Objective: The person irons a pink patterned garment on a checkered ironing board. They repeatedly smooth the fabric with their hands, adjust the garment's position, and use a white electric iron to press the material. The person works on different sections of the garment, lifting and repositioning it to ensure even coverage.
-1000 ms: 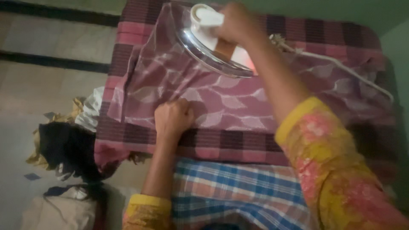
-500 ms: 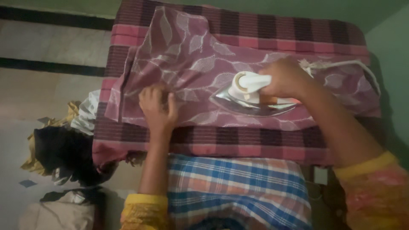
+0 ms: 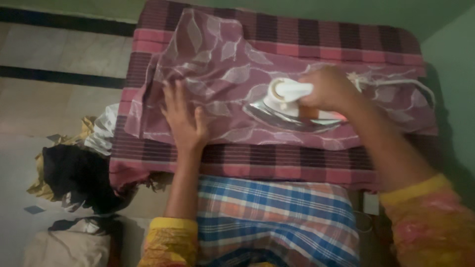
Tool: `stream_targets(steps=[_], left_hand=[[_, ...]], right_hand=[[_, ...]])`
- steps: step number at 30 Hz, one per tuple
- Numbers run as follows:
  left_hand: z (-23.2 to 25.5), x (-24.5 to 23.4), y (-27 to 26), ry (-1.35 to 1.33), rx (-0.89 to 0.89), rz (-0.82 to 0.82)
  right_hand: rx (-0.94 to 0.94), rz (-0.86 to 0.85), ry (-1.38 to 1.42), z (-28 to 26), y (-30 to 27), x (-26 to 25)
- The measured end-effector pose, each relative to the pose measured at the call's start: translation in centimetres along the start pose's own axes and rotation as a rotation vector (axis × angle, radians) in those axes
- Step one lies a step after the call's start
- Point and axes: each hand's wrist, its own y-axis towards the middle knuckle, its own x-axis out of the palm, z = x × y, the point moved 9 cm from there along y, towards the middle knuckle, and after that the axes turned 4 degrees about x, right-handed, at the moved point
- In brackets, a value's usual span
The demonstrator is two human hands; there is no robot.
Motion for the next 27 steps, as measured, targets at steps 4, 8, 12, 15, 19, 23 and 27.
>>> stream_targets(steps=[4, 8, 12, 15, 19, 23, 27], left_hand=[[1.7, -3.6, -0.8, -0.211, 0.181, 0.285], [2.1, -5.2, -1.2, -0.142, 0.203, 0.420], [1.9, -5.0, -1.6, -0.040, 0.198, 0.427], [2.6, -4.9, -1.5, -0.053, 0.251, 0.428], [1.5, -3.2, -0.9, -0.101, 0.180, 0.248], [-0.3, -1.9, -0.2, -0.195, 0.065, 0.175], [-1.8, -1.7, -0.2, -0.301, 0.000, 0.190]], right_hand=[[0.275, -0.074, 0.139, -0.6, 1.9, 0.5], [0.111, -0.104, 0.113, -5.6, 4.1, -0.1], [0.146, -0.165, 0.192, -9.8, 6.7, 0.7], [0.185, -0.040, 0.256, -11.5, 8.2, -1.0], [0.161, -0.065, 0.226, -12.3, 8.3, -1.6], [0.118, -0.271, 0.261, -12.6, 6.0, -0.9], [0.149, -0.399, 0.153, -10.5, 1.9, -0.3]])
